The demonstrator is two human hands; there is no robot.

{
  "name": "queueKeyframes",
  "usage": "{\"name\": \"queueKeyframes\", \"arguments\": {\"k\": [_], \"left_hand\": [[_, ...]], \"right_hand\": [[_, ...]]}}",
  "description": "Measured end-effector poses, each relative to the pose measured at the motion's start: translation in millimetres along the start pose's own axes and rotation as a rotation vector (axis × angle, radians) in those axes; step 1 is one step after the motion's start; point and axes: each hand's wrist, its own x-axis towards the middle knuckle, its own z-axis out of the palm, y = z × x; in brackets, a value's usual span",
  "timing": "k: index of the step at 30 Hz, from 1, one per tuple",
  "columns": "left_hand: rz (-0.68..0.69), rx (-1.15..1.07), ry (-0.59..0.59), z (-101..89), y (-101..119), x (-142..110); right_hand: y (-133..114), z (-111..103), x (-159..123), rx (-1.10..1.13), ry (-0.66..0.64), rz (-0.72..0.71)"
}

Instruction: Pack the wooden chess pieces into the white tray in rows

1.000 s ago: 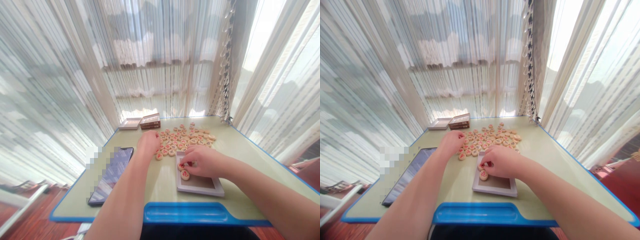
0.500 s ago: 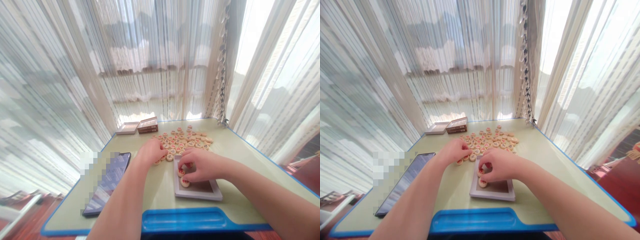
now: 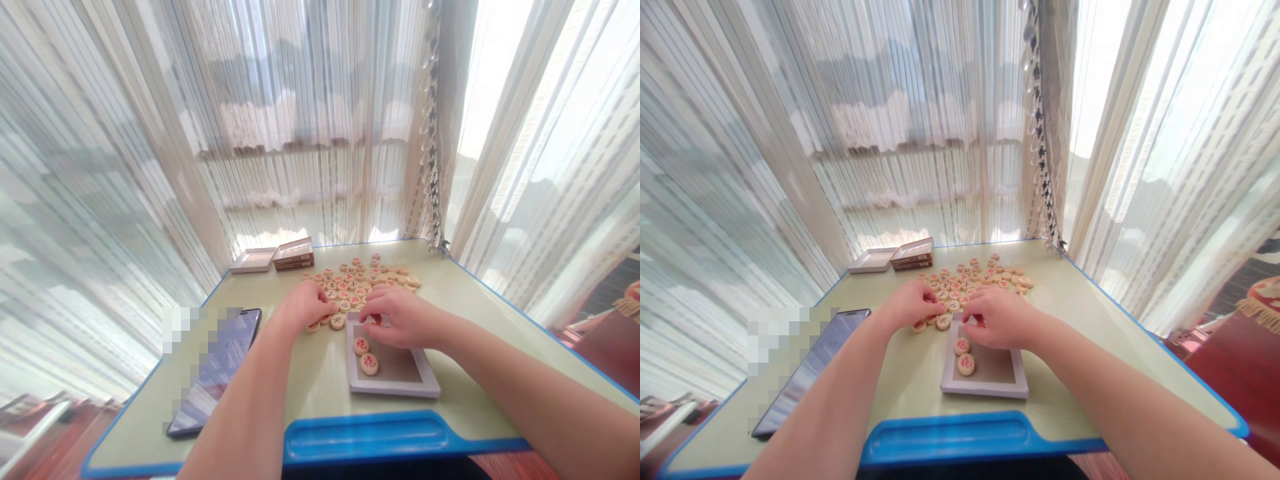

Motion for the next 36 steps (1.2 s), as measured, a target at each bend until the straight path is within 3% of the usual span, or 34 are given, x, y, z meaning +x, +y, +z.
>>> {"name": "queueKeyframes", "arguments": {"k": [3,6,9,13,17,22,29,31,34,36], "left_hand": [[-0.051,-0.183,0.022,-1.4,1,-1],[-0.027,-0.4,0.027,-2.4,5,-3],[-0.005,-0.597,-0.084,-1.9,10,-5],[-0.008,-0.745,-0.246,-2.1,15,-6],[0.011,-0.828,-0.347,-2.7,13,-6],[0.032,-0.874,-0.382,-2.1,11,-6],[-0.002,-0.763,-0.409,-6.5,16,-11],[-0.01,-0.707,-0.317,-6.3,15,-10],[-0.019,-0.601,0.011,-3.1,11,-5],[0.009,-0.508,0.119,0.5,8,-1]], "right_hand": [[0,3,1,-0.025,0.071,-0.033],[2,8,1,-0.037,0.236,-0.002],[4,12,2,0.014,0.374,0.041],[5,16,3,0.055,0.407,0.031],[7,16,4,0.074,0.42,0.001],[10,15,4,0.048,0.448,0.003],[9,13,3,-0.005,0.455,0.005],[8,11,2,-0.018,0.42,0.029],[5,9,1,-0.045,0.283,0.037],[3,10,1,-0.062,0.186,0.025]]}}
